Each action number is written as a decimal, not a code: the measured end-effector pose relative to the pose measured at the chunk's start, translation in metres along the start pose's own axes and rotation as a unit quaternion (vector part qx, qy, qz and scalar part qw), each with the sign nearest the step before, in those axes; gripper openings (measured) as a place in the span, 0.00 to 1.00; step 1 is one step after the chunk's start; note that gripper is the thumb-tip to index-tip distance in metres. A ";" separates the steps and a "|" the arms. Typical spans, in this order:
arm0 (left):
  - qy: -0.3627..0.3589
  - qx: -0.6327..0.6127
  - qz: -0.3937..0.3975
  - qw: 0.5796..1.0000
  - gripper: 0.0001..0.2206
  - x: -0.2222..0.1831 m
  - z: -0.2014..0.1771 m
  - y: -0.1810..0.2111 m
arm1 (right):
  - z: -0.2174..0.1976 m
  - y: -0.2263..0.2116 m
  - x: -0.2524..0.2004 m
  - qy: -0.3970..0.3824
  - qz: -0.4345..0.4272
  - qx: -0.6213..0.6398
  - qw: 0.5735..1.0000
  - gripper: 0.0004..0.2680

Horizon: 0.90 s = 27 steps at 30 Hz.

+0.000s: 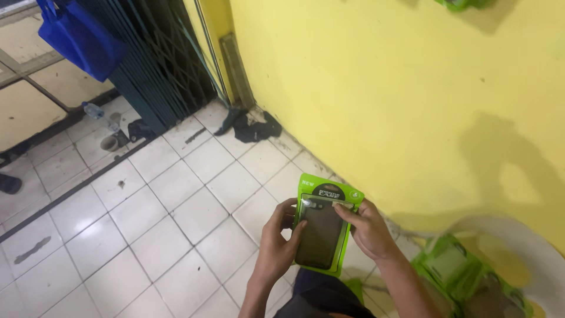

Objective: The person picks up packaged phone cases from a white plastic chair, wipes each package with a cloth, and hangs them on a wall-mounted wire grid. The person repeats this process for multiple phone cases of different colors.

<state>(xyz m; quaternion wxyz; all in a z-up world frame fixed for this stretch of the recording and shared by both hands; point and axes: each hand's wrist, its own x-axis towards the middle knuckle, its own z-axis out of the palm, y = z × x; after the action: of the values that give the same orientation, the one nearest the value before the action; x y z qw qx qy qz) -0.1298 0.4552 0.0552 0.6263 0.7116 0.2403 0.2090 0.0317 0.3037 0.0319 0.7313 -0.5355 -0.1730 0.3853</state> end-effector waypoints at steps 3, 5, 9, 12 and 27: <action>0.014 -0.003 0.003 1.000 0.21 0.049 -0.017 -0.004 | 0.019 -0.015 0.052 -0.004 -0.006 -0.033 0.999 0.13; 0.013 -0.009 0.003 1.000 0.21 0.088 -0.031 -0.002 | 0.033 -0.029 0.093 0.004 -0.026 -0.081 0.996 0.15; 0.012 -0.014 -0.025 1.000 0.21 0.164 -0.056 0.000 | 0.058 -0.049 0.171 0.002 -0.098 -0.183 0.978 0.18; 0.001 -0.013 0.029 1.000 0.24 0.227 -0.076 0.014 | 0.080 -0.079 0.237 0.040 -0.137 -0.225 0.964 0.21; -0.103 0.027 0.430 0.897 0.36 0.554 -0.120 0.166 | 0.140 -0.287 0.447 0.319 -0.451 -0.559 0.618 0.22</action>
<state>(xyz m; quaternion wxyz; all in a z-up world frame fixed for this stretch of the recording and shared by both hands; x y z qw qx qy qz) 0.2531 0.8675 0.2330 0.4777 0.7795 -0.1493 0.3768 0.3346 0.6922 0.2753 0.3816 -0.7849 -0.3307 -0.3590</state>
